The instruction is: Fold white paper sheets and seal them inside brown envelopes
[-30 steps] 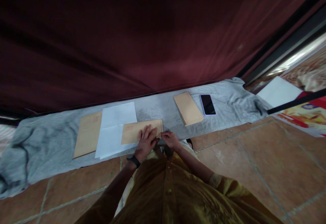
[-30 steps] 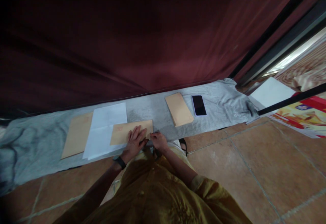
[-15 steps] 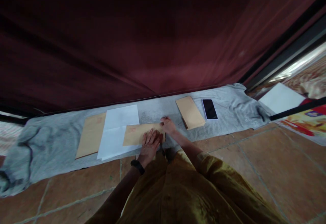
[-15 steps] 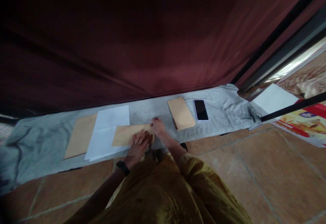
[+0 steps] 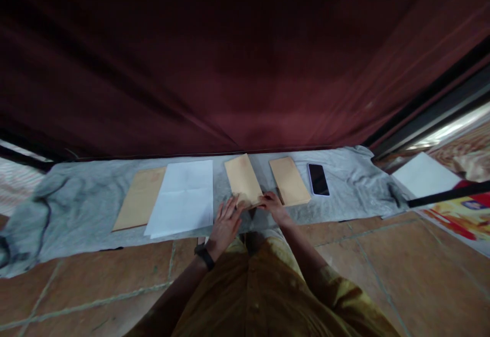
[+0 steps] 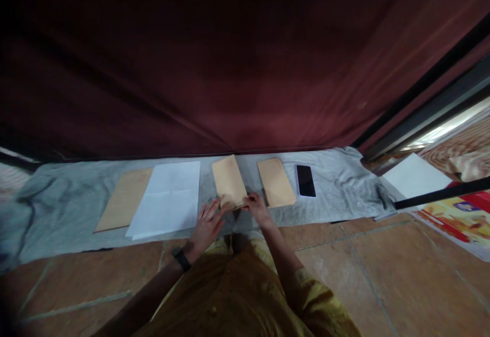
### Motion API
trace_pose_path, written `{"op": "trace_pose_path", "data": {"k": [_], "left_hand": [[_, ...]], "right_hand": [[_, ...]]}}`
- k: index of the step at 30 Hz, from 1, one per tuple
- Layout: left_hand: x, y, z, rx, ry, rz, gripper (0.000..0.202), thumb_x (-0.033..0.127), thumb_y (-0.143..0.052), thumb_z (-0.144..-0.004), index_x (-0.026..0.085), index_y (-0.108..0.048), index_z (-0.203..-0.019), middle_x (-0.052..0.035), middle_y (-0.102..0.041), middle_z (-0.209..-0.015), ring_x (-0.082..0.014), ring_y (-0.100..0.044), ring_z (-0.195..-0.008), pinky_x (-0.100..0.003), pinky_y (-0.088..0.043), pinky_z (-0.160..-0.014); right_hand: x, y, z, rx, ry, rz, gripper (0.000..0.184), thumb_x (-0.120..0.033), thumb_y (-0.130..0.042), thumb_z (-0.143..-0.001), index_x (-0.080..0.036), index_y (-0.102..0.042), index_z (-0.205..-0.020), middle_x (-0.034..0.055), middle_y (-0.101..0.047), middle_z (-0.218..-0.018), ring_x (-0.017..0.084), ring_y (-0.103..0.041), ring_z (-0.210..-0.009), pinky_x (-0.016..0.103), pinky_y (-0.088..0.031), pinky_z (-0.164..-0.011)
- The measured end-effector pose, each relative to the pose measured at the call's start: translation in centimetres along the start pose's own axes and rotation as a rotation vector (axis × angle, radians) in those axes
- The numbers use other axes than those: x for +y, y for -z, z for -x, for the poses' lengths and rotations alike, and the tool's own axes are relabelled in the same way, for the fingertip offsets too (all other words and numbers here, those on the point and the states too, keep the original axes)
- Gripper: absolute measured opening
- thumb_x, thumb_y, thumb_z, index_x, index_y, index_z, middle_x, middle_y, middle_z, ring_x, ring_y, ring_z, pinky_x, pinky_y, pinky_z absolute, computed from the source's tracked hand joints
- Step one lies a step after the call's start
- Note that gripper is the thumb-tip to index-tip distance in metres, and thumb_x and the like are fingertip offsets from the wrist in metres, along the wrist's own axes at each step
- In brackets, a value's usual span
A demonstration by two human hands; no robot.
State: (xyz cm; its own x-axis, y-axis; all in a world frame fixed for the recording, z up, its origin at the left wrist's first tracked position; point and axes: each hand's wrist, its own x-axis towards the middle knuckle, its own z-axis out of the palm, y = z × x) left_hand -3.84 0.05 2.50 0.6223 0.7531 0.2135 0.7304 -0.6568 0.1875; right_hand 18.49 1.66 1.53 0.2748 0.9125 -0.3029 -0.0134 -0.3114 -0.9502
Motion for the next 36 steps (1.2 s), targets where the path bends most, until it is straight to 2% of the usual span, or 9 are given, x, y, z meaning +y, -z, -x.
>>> {"op": "trace_pose_path", "data": {"k": [4,8,11,14,18,21,26,33,36], "left_hand": [[0.4,-1.7,-0.6,-0.029,0.031,0.054,0.046,0.016,-0.049,-0.096,0.020,-0.052,-0.142,-0.0106,-0.048,-0.154,-0.0256,-0.041,-0.145,-0.052,-0.032,-0.121],[0.4,-2.4,-1.0,-0.017,0.098,0.095,0.037,0.018,-0.050,-0.096,0.021,-0.059,-0.132,-0.0088,-0.060,-0.141,-0.0228,-0.053,-0.133,-0.045,-0.039,-0.117],[0.4,-2.5,-1.1,0.005,0.109,0.104,0.030,0.020,-0.052,-0.096,0.021,-0.063,-0.124,-0.0087,-0.063,-0.137,-0.0228,-0.054,-0.131,-0.042,-0.042,-0.115],[0.7,-2.7,-1.1,0.032,0.129,0.106,0.022,0.022,-0.051,-0.098,0.021,-0.066,-0.114,-0.0082,-0.064,-0.134,-0.0226,-0.055,-0.130,-0.042,-0.042,-0.114],[1.3,-2.8,-1.3,0.062,0.190,0.101,0.021,0.024,-0.048,-0.100,0.023,-0.067,-0.108,-0.0062,-0.065,-0.131,-0.0219,-0.055,-0.127,-0.041,-0.043,-0.112],[1.6,-2.9,-1.5,0.044,0.221,0.085,0.025,0.022,-0.046,-0.099,0.024,-0.067,-0.112,-0.0058,-0.065,-0.131,-0.0227,-0.056,-0.125,-0.040,-0.043,-0.109],[2.1,-2.9,-1.8,0.021,0.264,0.073,0.040,0.018,-0.043,-0.097,0.023,-0.060,-0.132,-0.0081,-0.065,-0.130,-0.0252,-0.056,-0.121,-0.042,-0.043,-0.106],[2.5,-2.6,-2.4,-0.005,0.329,0.038,0.039,0.016,-0.039,-0.098,0.019,-0.061,-0.130,-0.0104,-0.066,-0.127,-0.0258,-0.059,-0.118,-0.042,-0.046,-0.103],[2.6,-2.7,-2.2,-0.015,0.238,0.014,0.042,0.011,-0.039,-0.095,0.019,-0.061,-0.130,-0.0111,-0.062,-0.137,-0.0252,-0.055,-0.129,-0.044,-0.041,-0.112]], "right_hand": [[1.8,-0.2,1.3,0.041,-0.008,0.007,0.039,-0.058,-0.064,-0.070,-0.022,-0.049,-0.075,-0.0043,-0.055,-0.063,0.018,-0.063,-0.063,0.035,-0.060,-0.060],[2.8,0.0,2.2,0.069,0.046,0.103,0.027,-0.044,-0.057,-0.081,-0.020,-0.057,-0.093,0.0003,-0.063,-0.074,0.017,-0.061,-0.062,0.033,-0.058,-0.058],[3.0,0.7,3.0,0.096,0.132,0.203,0.026,-0.031,-0.057,-0.083,-0.019,-0.062,-0.105,0.0062,-0.066,-0.094,0.020,-0.064,-0.078,0.038,-0.058,-0.077],[3.1,1.5,3.5,0.072,0.289,0.378,0.025,-0.023,-0.059,-0.083,-0.021,-0.068,-0.107,0.0089,-0.065,-0.109,0.023,-0.062,-0.101,0.041,-0.050,-0.099],[3.3,2.1,3.4,-0.031,0.554,0.730,0.024,-0.018,-0.059,-0.086,-0.020,-0.072,-0.106,0.0112,-0.065,-0.112,0.025,-0.058,-0.113,0.040,-0.048,-0.103],[3.2,2.1,2.8,-0.037,0.550,0.799,0.020,-0.018,-0.056,-0.089,-0.020,-0.073,-0.100,0.0107,-0.065,-0.108,0.024,-0.059,-0.108,0.038,-0.050,-0.099],[2.7,1.7,1.9,-0.021,0.496,0.914,0.017,-0.019,-0.054,-0.093,-0.021,-0.071,-0.097,0.0091,-0.064,-0.103,0.023,-0.060,-0.103,0.036,-0.050,-0.095],[1.8,1.3,1.6,-0.037,0.403,1.028,0.011,-0.023,-0.055,-0.096,-0.021,-0.066,-0.099,0.0101,-0.063,-0.110,0.023,-0.062,-0.103,0.033,-0.049,-0.091],[1.9,1.2,1.6,-0.041,0.394,1.048,0.012,-0.023,-0.053,-0.096,-0.022,-0.064,-0.102,0.0101,-0.063,-0.112,0.023,-0.062,-0.103,0.033,-0.049,-0.089]]}}
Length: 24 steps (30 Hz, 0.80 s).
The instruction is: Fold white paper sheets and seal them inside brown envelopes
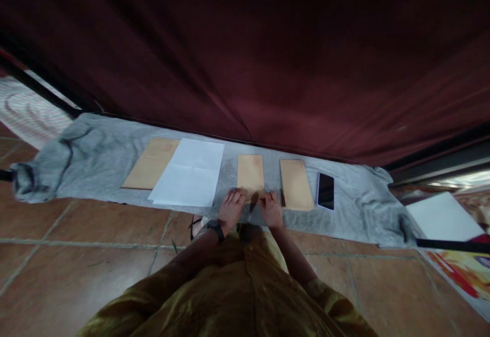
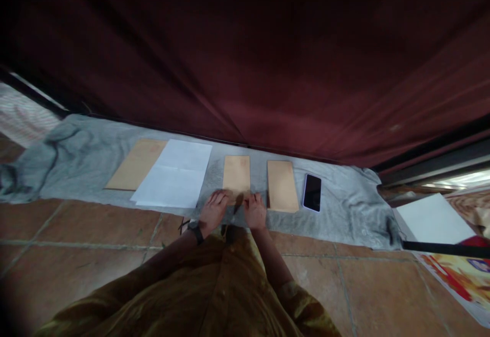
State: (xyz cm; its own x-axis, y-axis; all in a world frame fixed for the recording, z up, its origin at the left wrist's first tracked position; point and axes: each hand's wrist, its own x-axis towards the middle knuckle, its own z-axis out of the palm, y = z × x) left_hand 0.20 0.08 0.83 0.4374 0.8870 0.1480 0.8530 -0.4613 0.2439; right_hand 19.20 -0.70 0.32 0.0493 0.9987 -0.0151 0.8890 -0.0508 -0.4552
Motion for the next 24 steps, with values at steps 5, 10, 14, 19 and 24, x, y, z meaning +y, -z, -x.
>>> {"op": "trace_pose_path", "data": {"k": [5,10,14,19,24], "left_hand": [[1.4,-1.4,1.9,-0.071,-0.245,-0.002,0.049,0.017,-0.035,-0.099,0.016,-0.048,-0.147,-0.0106,-0.049,-0.154,-0.0225,-0.039,-0.146,-0.041,-0.031,-0.121],[2.5,-2.7,3.2,-0.043,-0.185,0.028,0.058,0.037,-0.043,-0.101,0.012,-0.039,-0.153,-0.0139,-0.041,-0.159,-0.0245,-0.033,-0.150,-0.042,-0.028,-0.123],[2.3,-2.9,3.3,-0.036,-0.195,0.064,0.062,0.038,-0.048,-0.098,0.009,-0.039,-0.152,-0.0182,-0.045,-0.156,-0.0260,-0.036,-0.149,-0.044,-0.030,-0.122],[1.9,-2.9,3.6,-0.033,-0.184,0.057,0.065,0.038,-0.046,-0.098,0.007,-0.036,-0.154,-0.0202,-0.041,-0.157,-0.0273,-0.034,-0.149,-0.047,-0.028,-0.123],[0.8,-2.7,4.0,-0.053,-0.181,0.012,0.069,0.047,-0.045,-0.099,0.007,-0.036,-0.154,-0.0190,-0.036,-0.160,-0.0283,-0.027,-0.152,-0.046,-0.025,-0.124]], "right_hand": [[0.2,-0.4,0.1,0.077,0.027,-0.030,0.014,-0.022,-0.051,-0.096,-0.023,-0.064,-0.101,0.0102,-0.063,-0.108,0.024,-0.062,-0.101,0.034,-0.050,-0.087],[-0.2,-0.5,0.8,0.119,0.087,-0.054,0.024,-0.025,-0.046,-0.100,-0.020,-0.066,-0.112,0.0127,-0.066,-0.114,0.025,-0.061,-0.108,0.040,-0.050,-0.094],[-0.7,-0.9,2.4,0.016,0.329,-0.120,0.040,-0.025,-0.038,-0.103,-0.017,-0.059,-0.136,0.0139,-0.060,-0.140,0.024,-0.052,-0.133,0.044,-0.042,-0.112],[-0.4,-1.1,3.6,-0.070,0.425,-0.064,0.051,-0.029,-0.035,-0.104,-0.013,-0.043,-0.152,0.0133,-0.047,-0.155,0.022,-0.041,-0.145,0.045,-0.031,-0.122],[0.3,-0.8,3.7,-0.084,0.414,0.004,0.050,-0.029,-0.037,-0.104,-0.015,-0.043,-0.153,0.0121,-0.048,-0.154,0.023,-0.041,-0.145,0.046,-0.029,-0.123]]}}
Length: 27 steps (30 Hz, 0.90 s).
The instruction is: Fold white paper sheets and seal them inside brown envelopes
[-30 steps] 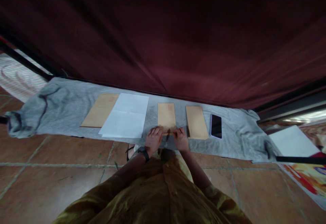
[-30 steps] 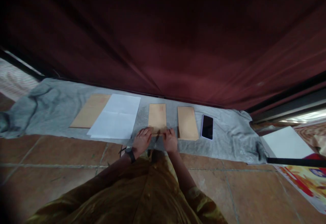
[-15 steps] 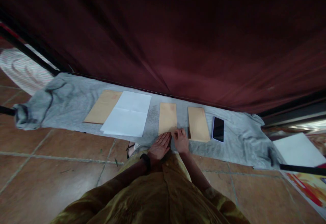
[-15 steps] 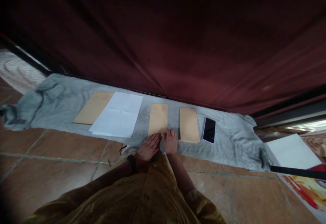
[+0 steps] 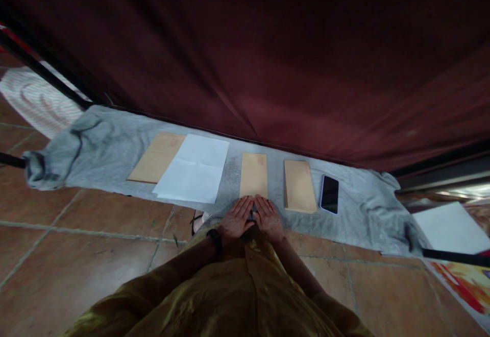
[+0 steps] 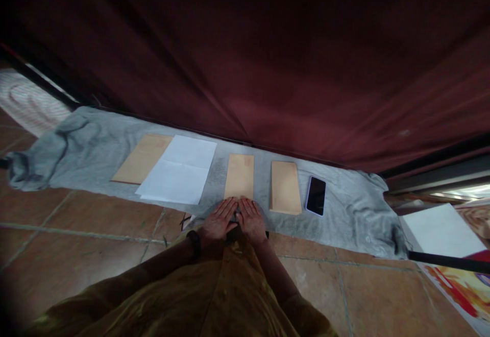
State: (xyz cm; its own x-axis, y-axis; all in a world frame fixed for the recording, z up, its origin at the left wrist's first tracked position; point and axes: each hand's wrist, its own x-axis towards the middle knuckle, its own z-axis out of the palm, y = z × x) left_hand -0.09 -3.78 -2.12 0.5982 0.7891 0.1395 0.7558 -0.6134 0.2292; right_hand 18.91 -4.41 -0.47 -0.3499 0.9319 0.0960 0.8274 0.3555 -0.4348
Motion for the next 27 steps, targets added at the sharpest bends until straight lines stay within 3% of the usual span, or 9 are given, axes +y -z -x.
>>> {"op": "trace_pose_path", "data": {"k": [9,15,17,20,23,27], "left_hand": [[-1.8,2.0,0.9,-0.031,0.029,-0.040,0.064,0.047,-0.043,-0.100,0.010,-0.041,-0.152,-0.0187,-0.041,-0.158,-0.0291,-0.034,-0.149,-0.047,-0.027,-0.123],[-1.6,1.6,0.6,-0.014,0.051,-0.071,0.062,0.044,-0.043,-0.100,0.006,-0.043,-0.150,-0.0199,-0.042,-0.157,-0.0308,-0.036,-0.148,-0.046,-0.033,-0.121],[-1.9,1.4,0.7,0.001,0.039,-0.085,0.062,0.043,-0.043,-0.100,0.008,-0.042,-0.151,-0.0189,-0.042,-0.157,-0.0300,-0.036,-0.148,-0.046,-0.033,-0.121],[-2.5,1.2,1.0,0.022,0.008,-0.099,0.062,0.042,-0.044,-0.100,0.009,-0.039,-0.152,-0.0187,-0.042,-0.157,-0.0289,-0.036,-0.149,-0.045,-0.032,-0.122],[-2.9,1.1,1.2,0.024,-0.023,-0.106,0.063,0.041,-0.047,-0.099,0.007,-0.039,-0.153,-0.0193,-0.041,-0.157,-0.0289,-0.034,-0.149,-0.044,-0.032,-0.122],[-3.1,1.7,0.7,0.034,-0.023,-0.093,0.067,0.041,-0.047,-0.099,0.008,-0.032,-0.155,-0.0194,-0.036,-0.160,-0.0289,-0.030,-0.151,-0.047,-0.031,-0.122]], "right_hand": [[0.9,0.2,0.3,0.093,-0.083,-0.013,0.046,-0.026,-0.038,-0.103,-0.017,-0.052,-0.145,0.0120,-0.051,-0.152,0.026,-0.046,-0.140,0.045,-0.035,-0.117],[0.8,-0.1,-3.3,0.235,-0.439,-0.101,0.044,-0.021,-0.052,-0.092,-0.014,-0.056,-0.135,0.0178,-0.063,-0.125,0.030,-0.059,-0.117,0.043,-0.049,-0.099],[1.1,-0.1,-4.4,0.238,-0.555,-0.242,0.043,-0.017,-0.059,-0.085,-0.014,-0.060,-0.128,0.0179,-0.063,-0.118,0.030,-0.061,-0.112,0.041,-0.050,-0.096],[1.9,0.2,-5.2,0.238,-0.662,-0.500,0.027,-0.016,-0.063,-0.076,-0.019,-0.066,-0.103,0.0120,-0.067,-0.101,0.027,-0.063,-0.099,0.039,-0.052,-0.090],[2.6,0.5,-5.2,0.216,-0.662,-0.633,0.006,-0.023,-0.066,-0.071,-0.022,-0.061,-0.075,0.0009,-0.063,-0.073,0.021,-0.062,-0.076,0.033,-0.055,-0.074],[2.4,0.6,-5.4,0.223,-0.648,-0.817,0.021,-0.039,-0.064,-0.072,-0.023,-0.053,-0.066,-0.0040,-0.055,-0.061,0.015,-0.056,-0.059,0.027,-0.053,-0.055]]}}
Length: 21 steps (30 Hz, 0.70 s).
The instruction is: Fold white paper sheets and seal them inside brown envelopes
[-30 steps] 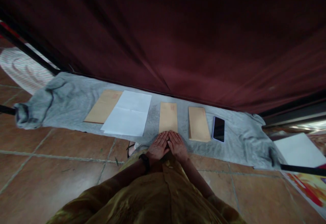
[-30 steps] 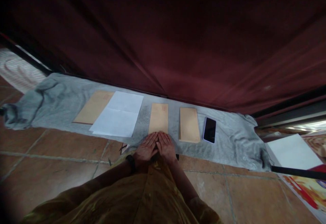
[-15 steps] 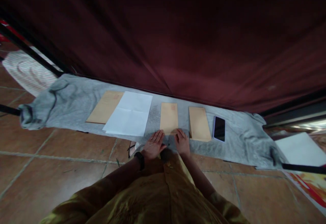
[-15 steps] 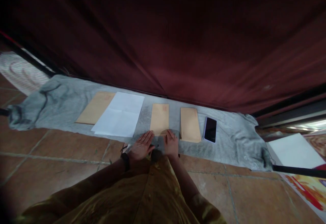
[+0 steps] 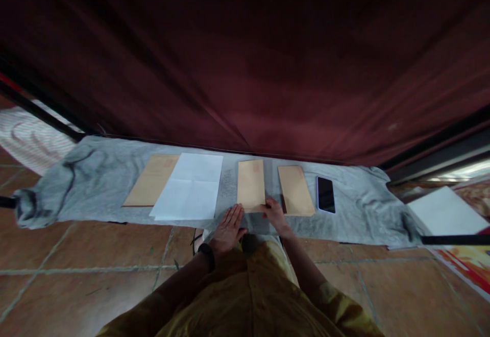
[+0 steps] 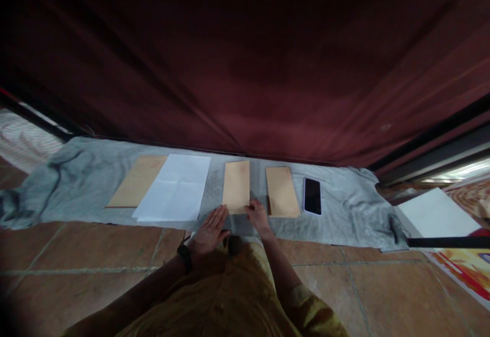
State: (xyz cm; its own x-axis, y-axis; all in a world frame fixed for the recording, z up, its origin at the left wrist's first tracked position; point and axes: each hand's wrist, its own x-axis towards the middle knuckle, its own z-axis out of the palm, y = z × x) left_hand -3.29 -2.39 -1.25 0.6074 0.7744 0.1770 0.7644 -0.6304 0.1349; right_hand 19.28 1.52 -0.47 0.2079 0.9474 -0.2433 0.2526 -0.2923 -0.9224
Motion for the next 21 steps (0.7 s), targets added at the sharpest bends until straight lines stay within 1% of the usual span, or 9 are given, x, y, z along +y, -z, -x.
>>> {"op": "trace_pose_path", "data": {"k": [2,4,7,10,14,18,21], "left_hand": [[-0.1,0.6,-0.9,0.023,0.018,0.007,0.069,0.040,-0.046,-0.100,0.007,-0.027,-0.157,-0.0194,-0.032,-0.162,-0.0286,-0.026,-0.153,-0.047,-0.029,-0.123],[-0.3,1.2,-2.2,0.048,0.036,0.015,0.069,0.038,-0.045,-0.100,0.007,-0.023,-0.158,-0.0184,-0.029,-0.164,-0.0279,-0.022,-0.154,-0.048,-0.028,-0.123],[-0.2,1.5,-4.0,0.066,0.050,0.032,0.070,0.036,-0.045,-0.100,0.008,-0.020,-0.159,-0.0176,-0.026,-0.165,-0.0269,-0.019,-0.155,-0.047,-0.027,-0.124],[0.3,0.8,-5.0,0.043,0.004,0.057,0.072,0.037,-0.047,-0.099,0.008,-0.020,-0.159,-0.0174,-0.025,-0.166,-0.0269,-0.018,-0.155,-0.046,-0.026,-0.124],[0.6,-0.5,-5.3,-0.003,-0.044,0.098,0.071,0.044,-0.044,-0.101,0.010,-0.021,-0.158,-0.0172,-0.026,-0.165,-0.0273,-0.019,-0.155,-0.048,-0.024,-0.125],[-0.1,-0.7,-5.4,-0.055,-0.077,0.111,0.070,0.050,-0.041,-0.102,0.010,-0.025,-0.157,-0.0175,-0.028,-0.165,-0.0261,-0.020,-0.154,-0.046,-0.021,-0.125],[-0.6,-0.6,-5.3,-0.086,-0.128,0.111,0.071,0.053,-0.041,-0.102,0.010,-0.026,-0.156,-0.0167,-0.028,-0.165,-0.0261,-0.019,-0.155,-0.046,-0.017,-0.126]], "right_hand": [[-0.4,-0.4,-0.3,0.010,0.002,-0.087,0.028,-0.049,-0.063,-0.072,-0.022,-0.056,-0.073,-0.0025,-0.059,-0.068,0.015,-0.059,-0.062,0.027,-0.055,-0.054],[-0.8,-0.8,-0.8,0.027,0.002,-0.151,0.037,-0.057,-0.065,-0.070,-0.021,-0.057,-0.078,-0.0017,-0.060,-0.071,0.015,-0.060,-0.064,0.029,-0.057,-0.054],[-1.2,-1.3,-1.6,0.049,-0.002,-0.184,0.044,-0.061,-0.070,-0.064,-0.020,-0.055,-0.073,-0.0038,-0.056,-0.063,0.014,-0.057,-0.057,0.029,-0.058,-0.051],[-1.0,-1.6,-2.0,0.063,-0.001,-0.166,0.043,-0.059,-0.071,-0.065,-0.021,-0.053,-0.069,-0.0046,-0.055,-0.060,0.012,-0.055,-0.051,0.029,-0.057,-0.049],[-0.6,-1.4,-2.1,0.050,0.016,-0.083,0.034,-0.053,-0.066,-0.072,-0.020,-0.057,-0.074,-0.0017,-0.061,-0.064,0.013,-0.057,-0.051,0.026,-0.054,-0.048],[-0.3,-0.6,-2.6,0.032,0.039,0.057,0.025,-0.044,-0.063,-0.076,-0.020,-0.056,-0.072,-0.0011,-0.062,-0.062,0.013,-0.058,-0.049,0.024,-0.050,-0.045],[-0.1,-0.3,-2.7,0.053,0.075,0.193,0.018,-0.037,-0.058,-0.080,-0.019,-0.059,-0.079,-0.0004,-0.064,-0.066,0.014,-0.059,-0.049,0.026,-0.051,-0.049]]}}
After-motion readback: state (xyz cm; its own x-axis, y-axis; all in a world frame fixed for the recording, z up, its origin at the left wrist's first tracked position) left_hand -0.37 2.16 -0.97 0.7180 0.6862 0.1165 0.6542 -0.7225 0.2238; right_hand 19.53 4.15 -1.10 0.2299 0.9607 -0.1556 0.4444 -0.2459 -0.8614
